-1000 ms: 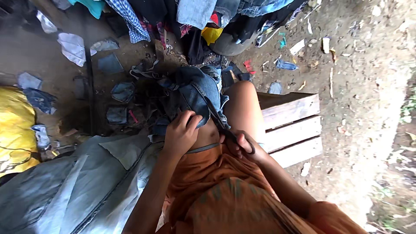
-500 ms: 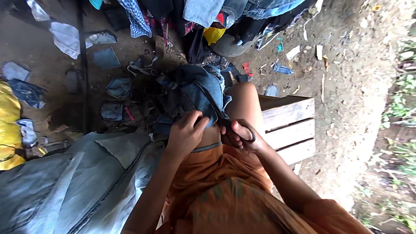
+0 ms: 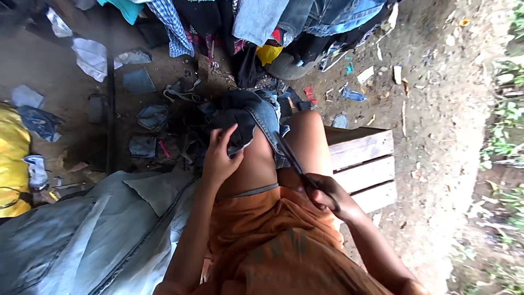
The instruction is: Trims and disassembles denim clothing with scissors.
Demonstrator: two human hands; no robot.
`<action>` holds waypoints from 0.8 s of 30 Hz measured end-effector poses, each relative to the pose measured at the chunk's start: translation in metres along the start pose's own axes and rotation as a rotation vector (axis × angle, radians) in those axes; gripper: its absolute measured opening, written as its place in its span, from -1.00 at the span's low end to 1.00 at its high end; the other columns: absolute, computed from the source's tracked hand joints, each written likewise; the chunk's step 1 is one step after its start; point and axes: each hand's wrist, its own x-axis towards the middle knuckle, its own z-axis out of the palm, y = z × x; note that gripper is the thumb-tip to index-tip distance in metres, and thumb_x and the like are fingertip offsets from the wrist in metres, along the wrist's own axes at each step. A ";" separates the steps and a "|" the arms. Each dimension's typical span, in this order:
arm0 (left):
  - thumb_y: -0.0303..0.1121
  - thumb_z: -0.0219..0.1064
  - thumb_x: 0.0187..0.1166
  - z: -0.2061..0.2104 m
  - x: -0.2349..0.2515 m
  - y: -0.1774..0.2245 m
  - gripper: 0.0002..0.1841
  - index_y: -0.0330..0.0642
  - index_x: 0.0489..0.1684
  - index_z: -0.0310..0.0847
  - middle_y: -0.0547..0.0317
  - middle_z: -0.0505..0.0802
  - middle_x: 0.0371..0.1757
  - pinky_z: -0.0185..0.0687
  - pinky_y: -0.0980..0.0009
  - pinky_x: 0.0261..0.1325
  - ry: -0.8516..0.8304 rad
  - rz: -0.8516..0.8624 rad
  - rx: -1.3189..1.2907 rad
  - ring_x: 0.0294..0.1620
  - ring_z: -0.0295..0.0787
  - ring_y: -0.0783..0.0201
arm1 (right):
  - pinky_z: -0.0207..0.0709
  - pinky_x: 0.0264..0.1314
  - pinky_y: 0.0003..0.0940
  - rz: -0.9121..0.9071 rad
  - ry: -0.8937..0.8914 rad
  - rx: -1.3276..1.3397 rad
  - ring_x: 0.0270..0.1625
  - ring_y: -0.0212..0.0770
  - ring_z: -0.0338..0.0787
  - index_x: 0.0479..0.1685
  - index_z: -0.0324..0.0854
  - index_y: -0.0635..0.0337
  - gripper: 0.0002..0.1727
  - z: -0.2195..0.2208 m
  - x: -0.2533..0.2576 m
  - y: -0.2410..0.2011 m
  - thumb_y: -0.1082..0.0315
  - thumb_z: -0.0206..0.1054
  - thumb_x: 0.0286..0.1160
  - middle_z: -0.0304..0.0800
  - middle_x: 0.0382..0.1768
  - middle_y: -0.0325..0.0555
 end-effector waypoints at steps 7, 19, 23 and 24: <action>-0.43 0.67 0.21 0.009 0.030 -0.044 -0.44 -0.52 0.21 0.67 -0.45 0.76 0.25 0.46 -0.27 0.49 -0.221 -0.167 0.068 0.38 0.67 -0.31 | 0.65 0.10 -0.01 -0.176 0.370 -0.548 -0.03 -0.02 0.78 0.31 0.42 0.47 -0.10 0.021 0.091 -0.016 0.14 0.77 -0.02 0.75 -0.05 0.22; -0.15 0.49 0.36 -0.079 0.020 0.060 -0.74 -0.09 -0.16 0.86 0.00 0.81 -0.53 0.67 -0.13 -0.44 -0.379 0.325 0.545 -0.51 0.81 -0.08 | 0.65 0.02 -0.24 -0.326 0.327 -0.504 -0.14 -0.17 0.77 0.04 0.62 0.43 -0.54 0.026 0.116 0.016 0.21 0.55 0.36 0.77 -0.16 0.11; -0.23 0.44 0.39 -0.058 -0.027 0.067 -0.74 -0.15 -0.07 0.85 -0.11 0.78 -0.55 0.62 -0.04 -0.57 -0.293 0.341 0.671 -0.62 0.76 -0.16 | 0.68 0.04 -0.23 -0.255 0.273 -0.564 -0.11 -0.15 0.79 0.16 0.64 0.44 -0.41 0.017 0.060 0.008 0.15 0.60 0.27 0.80 -0.08 0.14; -0.25 0.43 0.38 -0.052 -0.032 0.069 -0.74 -0.15 -0.08 0.85 -0.10 0.77 -0.56 0.61 -0.01 -0.58 -0.259 0.351 0.689 -0.63 0.75 -0.14 | 0.62 -0.15 -0.41 -0.245 0.229 -0.529 -0.28 -0.34 0.71 0.07 0.66 0.38 -0.45 0.012 0.046 0.004 0.10 0.58 0.27 0.79 -0.24 -0.03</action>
